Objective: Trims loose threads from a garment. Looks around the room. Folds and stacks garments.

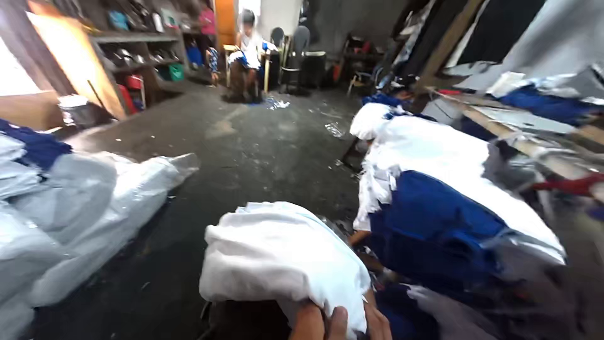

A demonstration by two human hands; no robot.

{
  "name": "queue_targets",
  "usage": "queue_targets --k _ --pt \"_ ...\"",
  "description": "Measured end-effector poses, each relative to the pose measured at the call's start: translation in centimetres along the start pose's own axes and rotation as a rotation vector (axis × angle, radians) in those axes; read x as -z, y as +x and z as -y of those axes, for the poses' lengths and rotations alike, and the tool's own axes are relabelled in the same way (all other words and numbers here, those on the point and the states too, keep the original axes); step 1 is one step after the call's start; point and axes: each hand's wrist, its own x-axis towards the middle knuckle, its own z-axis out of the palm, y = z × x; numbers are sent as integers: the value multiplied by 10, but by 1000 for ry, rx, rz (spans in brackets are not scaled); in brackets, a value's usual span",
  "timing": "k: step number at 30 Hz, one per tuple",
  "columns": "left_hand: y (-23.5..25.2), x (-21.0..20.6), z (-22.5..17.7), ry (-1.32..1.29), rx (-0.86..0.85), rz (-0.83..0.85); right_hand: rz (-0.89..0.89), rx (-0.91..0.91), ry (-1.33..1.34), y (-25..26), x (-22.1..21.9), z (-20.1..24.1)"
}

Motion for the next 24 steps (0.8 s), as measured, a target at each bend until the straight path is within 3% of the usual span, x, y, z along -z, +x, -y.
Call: queue_targets --k 3,5,7,10,12,14,17,19,24 --pt "-8 53 16 351 -299 201 59 3 -53 15 9 -12" --pt "-10 96 40 674 -528 65 54 9 -77 25 11 -15" --pt "-3 135 66 925 -536 -81 28 16 -79 33 9 -16" --pt "18 167 125 971 -397 -94 17 9 -69 33 4 -15" --pt "34 170 161 964 -481 -130 60 -6 -41 32 4 -14" --pt "51 174 173 976 -581 -149 119 -64 -6 29 6 -11" --pt "71 179 173 919 -630 -165 215 -181 5 22 5 -2" --pt "80 177 160 802 -591 -267 218 -213 -56 18 -1 6" --pt "112 180 80 665 -523 -494 117 -228 -245 26 -15 12"
